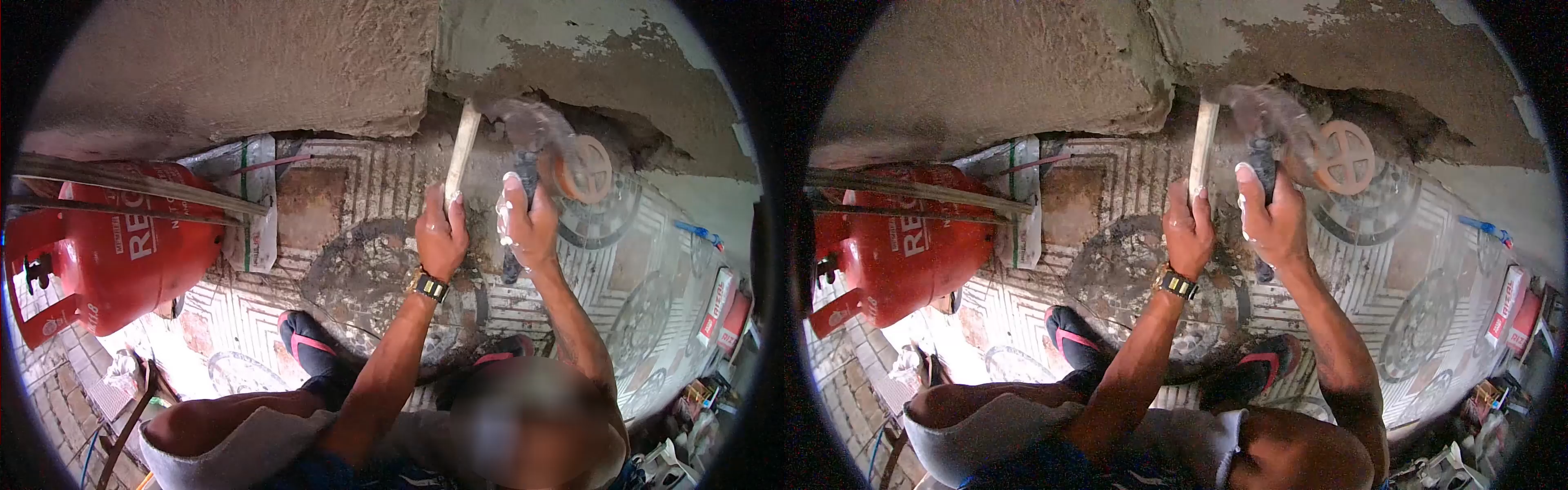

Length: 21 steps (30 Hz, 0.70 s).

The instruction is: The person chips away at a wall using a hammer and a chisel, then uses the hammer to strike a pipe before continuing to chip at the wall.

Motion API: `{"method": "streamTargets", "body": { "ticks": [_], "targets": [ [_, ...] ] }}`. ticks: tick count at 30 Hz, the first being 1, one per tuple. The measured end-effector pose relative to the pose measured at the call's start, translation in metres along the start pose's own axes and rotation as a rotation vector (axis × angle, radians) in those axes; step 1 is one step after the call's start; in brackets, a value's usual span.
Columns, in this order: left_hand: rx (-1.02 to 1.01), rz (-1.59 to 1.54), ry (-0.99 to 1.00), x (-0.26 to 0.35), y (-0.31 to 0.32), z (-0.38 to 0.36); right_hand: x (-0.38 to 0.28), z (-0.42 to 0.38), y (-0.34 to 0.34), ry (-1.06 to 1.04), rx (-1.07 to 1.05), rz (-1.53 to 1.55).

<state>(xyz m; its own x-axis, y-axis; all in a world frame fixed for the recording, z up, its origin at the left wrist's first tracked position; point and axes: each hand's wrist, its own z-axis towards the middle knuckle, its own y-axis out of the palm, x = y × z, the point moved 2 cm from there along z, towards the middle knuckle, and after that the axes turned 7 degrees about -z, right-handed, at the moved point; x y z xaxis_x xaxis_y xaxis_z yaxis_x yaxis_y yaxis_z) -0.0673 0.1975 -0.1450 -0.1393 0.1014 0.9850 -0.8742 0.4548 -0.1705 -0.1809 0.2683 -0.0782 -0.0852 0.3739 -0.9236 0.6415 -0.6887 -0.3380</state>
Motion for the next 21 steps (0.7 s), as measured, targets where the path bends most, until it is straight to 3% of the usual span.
{"method": "streamTargets", "body": {
  "ticks": [4, 13, 21],
  "targets": [
    [0.03, -0.044, -0.005, 0.0, -0.007, 0.011, -0.021, 0.001, -0.007, 0.025, -0.005, 0.161],
    [0.053, -0.001, 0.047, 0.019, -0.012, 0.016, -0.051, -0.007, -0.015, -0.202, 0.02, 0.003],
    [0.064, -0.062, 0.042, 0.022, -0.007, 0.018, -0.025, -0.005, -0.014, -0.466, 0.031, 0.057]
  ]
}}
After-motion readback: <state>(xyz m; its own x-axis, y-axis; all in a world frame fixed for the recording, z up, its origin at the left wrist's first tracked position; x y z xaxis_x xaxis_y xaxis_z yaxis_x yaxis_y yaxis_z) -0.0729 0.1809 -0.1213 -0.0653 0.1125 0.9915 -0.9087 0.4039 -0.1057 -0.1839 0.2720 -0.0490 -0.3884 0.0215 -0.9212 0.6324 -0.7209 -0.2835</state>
